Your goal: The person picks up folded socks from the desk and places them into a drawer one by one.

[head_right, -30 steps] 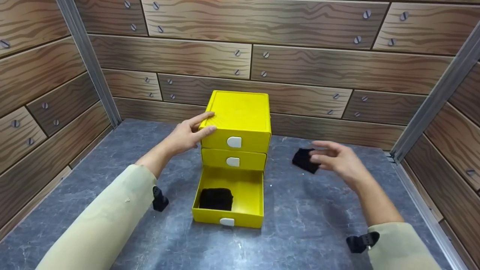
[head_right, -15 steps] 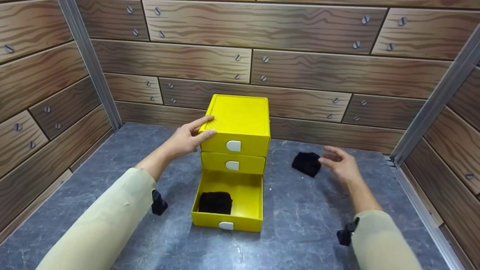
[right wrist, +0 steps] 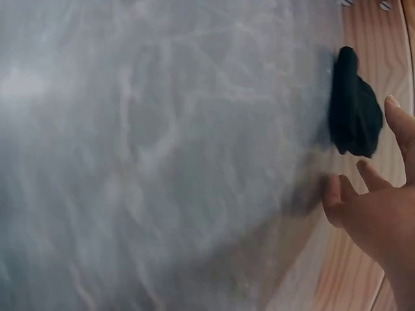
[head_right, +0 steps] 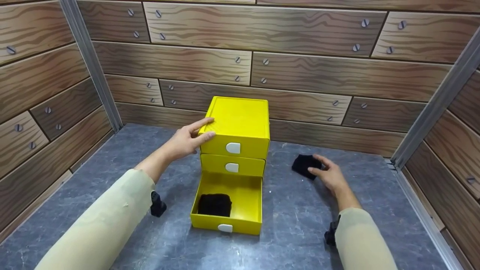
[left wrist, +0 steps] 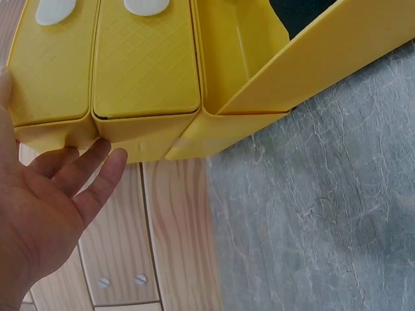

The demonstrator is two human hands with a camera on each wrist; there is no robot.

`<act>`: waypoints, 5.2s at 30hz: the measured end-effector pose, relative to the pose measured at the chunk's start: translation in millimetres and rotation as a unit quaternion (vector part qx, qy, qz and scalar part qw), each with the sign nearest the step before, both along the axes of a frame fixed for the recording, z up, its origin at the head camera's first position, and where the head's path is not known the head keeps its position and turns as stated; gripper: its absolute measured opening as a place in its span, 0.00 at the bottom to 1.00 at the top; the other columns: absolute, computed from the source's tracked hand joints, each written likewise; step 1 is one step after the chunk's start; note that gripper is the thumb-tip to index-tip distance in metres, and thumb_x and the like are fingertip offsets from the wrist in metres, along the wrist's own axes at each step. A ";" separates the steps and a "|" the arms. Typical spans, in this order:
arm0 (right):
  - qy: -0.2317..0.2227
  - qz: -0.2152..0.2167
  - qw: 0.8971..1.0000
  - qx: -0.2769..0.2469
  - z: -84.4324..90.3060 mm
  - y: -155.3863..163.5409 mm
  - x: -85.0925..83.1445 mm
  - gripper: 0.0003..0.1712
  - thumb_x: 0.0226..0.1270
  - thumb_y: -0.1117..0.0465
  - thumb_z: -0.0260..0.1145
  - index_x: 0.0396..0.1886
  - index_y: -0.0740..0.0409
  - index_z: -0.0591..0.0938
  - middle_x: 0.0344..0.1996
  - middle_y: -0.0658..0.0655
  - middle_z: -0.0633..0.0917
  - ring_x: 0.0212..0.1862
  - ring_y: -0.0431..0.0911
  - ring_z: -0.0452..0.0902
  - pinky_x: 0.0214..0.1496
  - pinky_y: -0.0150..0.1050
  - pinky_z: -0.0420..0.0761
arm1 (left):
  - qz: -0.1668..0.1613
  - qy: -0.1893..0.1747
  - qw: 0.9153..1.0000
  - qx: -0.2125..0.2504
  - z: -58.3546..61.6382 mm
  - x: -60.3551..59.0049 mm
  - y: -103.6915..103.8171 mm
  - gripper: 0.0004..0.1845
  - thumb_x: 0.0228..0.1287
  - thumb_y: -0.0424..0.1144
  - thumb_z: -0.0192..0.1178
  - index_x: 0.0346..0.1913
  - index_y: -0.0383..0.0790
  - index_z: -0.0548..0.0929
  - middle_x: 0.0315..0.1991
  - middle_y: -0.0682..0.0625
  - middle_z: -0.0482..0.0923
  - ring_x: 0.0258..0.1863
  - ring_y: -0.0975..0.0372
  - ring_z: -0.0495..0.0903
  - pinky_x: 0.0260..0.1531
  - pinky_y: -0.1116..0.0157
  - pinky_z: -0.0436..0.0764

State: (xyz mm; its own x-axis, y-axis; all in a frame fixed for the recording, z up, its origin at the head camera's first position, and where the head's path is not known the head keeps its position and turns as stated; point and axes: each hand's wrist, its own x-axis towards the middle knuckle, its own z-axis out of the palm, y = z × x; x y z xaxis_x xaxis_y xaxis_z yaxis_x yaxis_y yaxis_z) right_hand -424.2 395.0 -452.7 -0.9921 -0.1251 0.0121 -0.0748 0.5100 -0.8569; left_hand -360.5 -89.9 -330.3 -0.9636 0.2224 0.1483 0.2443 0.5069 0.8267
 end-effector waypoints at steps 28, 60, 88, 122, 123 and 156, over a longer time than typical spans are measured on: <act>-0.053 0.008 0.996 0.066 -4.2 -11.9 11.5 0.38 0.82 0.44 0.63 0.78 0.64 0.72 0.80 0.74 0.59 0.81 0.70 0.50 0.79 0.63 0.56 | -0.002 -0.003 1.000 0.004 0.5 0.1 1.2 0.40 0.71 0.70 0.60 0.82 0.69 0.65 0.80 0.49 0.66 0.75 0.55 0.69 0.68 0.54 0.75; 0.016 0.023 0.998 0.065 -1.2 -35.8 71.3 0.25 0.70 0.57 0.77 0.63 0.64 0.87 0.61 0.66 0.85 0.58 0.49 0.80 0.52 0.28 0.75 | -0.001 -0.009 1.000 0.004 -0.8 3.0 2.3 0.40 0.72 0.70 0.60 0.83 0.68 0.64 0.79 0.47 0.67 0.75 0.54 0.70 0.67 0.54 0.76; -0.017 0.153 0.988 -0.001 66.6 -84.8 143.1 0.24 0.73 0.57 0.75 0.65 0.60 0.86 0.65 0.67 0.82 0.50 0.46 0.83 0.51 0.36 0.85 | -0.002 -0.016 1.000 0.004 -0.8 2.6 2.4 0.41 0.70 0.71 0.60 0.83 0.68 0.64 0.80 0.47 0.65 0.76 0.54 0.69 0.69 0.53 0.74; 0.089 0.216 0.967 0.099 39.9 -156.4 136.1 0.15 0.71 0.58 0.75 0.55 0.53 0.92 0.54 0.54 0.90 0.62 0.57 0.81 0.67 0.64 0.74 | -0.004 -0.011 1.000 0.005 -1.6 3.8 0.7 0.41 0.72 0.70 0.60 0.83 0.67 0.64 0.80 0.47 0.66 0.75 0.54 0.70 0.67 0.54 0.76; 0.090 0.215 0.967 0.105 39.4 -157.3 136.1 0.15 0.71 0.59 0.75 0.55 0.53 0.92 0.54 0.54 0.90 0.61 0.57 0.81 0.66 0.64 0.75 | -0.004 -0.012 1.000 0.005 -1.8 3.9 0.7 0.40 0.72 0.70 0.60 0.83 0.67 0.64 0.80 0.47 0.66 0.75 0.54 0.70 0.67 0.54 0.76; 0.111 0.212 0.961 0.140 30.2 -163.0 138.0 0.12 0.71 0.60 0.76 0.51 0.55 0.92 0.50 0.53 0.90 0.53 0.54 0.83 0.58 0.63 0.80 | -0.008 0.002 1.000 0.006 -0.2 2.5 -0.2 0.41 0.71 0.71 0.60 0.83 0.67 0.65 0.79 0.46 0.67 0.75 0.53 0.70 0.67 0.54 0.75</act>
State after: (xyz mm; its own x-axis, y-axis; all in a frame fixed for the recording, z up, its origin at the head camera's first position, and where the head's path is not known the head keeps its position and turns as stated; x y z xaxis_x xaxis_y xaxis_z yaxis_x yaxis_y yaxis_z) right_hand -286.2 232.0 -422.4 -0.8280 -0.5468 0.1239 -0.4915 0.6014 -0.6299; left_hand -358.0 -90.1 -330.5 -0.9591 0.2368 0.1548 0.2558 0.4922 0.8320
